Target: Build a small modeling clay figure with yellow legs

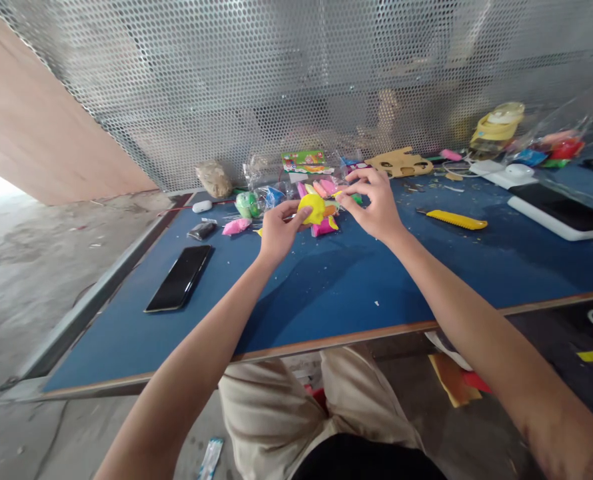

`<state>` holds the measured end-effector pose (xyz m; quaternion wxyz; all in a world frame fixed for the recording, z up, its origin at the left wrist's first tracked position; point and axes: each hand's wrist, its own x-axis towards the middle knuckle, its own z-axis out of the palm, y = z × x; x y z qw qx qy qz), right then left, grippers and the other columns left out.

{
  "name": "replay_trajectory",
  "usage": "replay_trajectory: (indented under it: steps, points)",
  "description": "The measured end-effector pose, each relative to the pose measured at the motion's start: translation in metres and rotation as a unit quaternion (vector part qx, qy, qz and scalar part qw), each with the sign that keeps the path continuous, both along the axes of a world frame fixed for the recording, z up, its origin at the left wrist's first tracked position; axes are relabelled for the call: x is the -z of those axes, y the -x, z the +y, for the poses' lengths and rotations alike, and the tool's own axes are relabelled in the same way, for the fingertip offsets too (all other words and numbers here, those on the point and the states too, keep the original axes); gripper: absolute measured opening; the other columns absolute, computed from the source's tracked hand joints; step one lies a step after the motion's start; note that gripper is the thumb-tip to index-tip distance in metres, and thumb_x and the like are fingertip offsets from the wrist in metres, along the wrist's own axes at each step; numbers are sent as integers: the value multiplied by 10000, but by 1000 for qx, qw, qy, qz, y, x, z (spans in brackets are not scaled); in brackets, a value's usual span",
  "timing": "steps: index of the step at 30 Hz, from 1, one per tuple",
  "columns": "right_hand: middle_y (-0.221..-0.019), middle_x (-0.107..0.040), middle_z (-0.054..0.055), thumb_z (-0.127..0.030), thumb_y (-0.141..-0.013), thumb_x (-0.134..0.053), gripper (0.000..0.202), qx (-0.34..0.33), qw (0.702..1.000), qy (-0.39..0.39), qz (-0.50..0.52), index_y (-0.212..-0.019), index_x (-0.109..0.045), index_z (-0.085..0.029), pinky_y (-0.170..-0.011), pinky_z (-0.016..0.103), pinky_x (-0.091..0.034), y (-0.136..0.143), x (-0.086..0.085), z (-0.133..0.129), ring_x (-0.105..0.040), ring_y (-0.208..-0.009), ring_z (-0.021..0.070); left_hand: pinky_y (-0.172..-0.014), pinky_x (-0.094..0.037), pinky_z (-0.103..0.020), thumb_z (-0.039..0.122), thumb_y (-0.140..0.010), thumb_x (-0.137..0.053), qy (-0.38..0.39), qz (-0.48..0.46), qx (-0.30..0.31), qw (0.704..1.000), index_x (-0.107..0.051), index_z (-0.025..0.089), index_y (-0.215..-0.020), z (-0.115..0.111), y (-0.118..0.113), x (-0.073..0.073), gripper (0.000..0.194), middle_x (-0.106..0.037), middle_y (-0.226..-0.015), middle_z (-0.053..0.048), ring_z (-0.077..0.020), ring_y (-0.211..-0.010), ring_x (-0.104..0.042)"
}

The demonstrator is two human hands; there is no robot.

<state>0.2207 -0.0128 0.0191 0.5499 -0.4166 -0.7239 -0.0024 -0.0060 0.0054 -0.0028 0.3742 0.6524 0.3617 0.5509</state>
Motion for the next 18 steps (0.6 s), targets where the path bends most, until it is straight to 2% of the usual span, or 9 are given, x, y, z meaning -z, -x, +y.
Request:
replay_trajectory:
  steps: [4, 7, 12, 18]
  points:
    - [-1453, -584, 30, -535, -898, -703, 285, 44, 996, 17, -74, -1021, -815, -304, -1149, 631, -281, 9, 8, 1, -442, -1344, 364, -820, -681, -375, 445, -874, -773, -31, 5, -24, 999, -721, 192, -1142, -2, -6, 5, 373, -778, -1130, -96, -225, -971, -769]
    - [-1543, -511, 32, -603, -887, -690, 365, 62, 994, 11, -85, -1022, -819, -289, -1144, 693, -248, 17, 13, 1, -384, -1379, 406, -873, -669, -368, 435, -893, -755, -52, 19, -28, 998, -695, 206, -1255, -7, -11, 6, 432, -755, -1218, -91, -234, -1063, -749]
    - [-1511, -539, 30, -548, -905, -691, 310, 92, 994, 3, -52, -870, -824, -269, -1108, 709, -286, 23, 16, -1, -378, -1367, 423, -852, -674, -380, 433, -904, -737, -35, 15, -35, 999, -747, 181, -1152, -12, -16, 5, 353, -773, -1144, -70, -228, -965, -764]
    - [-1434, -572, 41, -480, -897, -709, 235, 86, 995, 9, -40, -842, -800, -270, -1096, 697, -303, 21, 15, -1, -399, -1340, 409, -816, -676, -368, 498, -881, -752, -38, 17, -35, 999, -760, 181, -1101, -13, -17, 3, 386, -783, -1094, -67, -197, -850, -762]
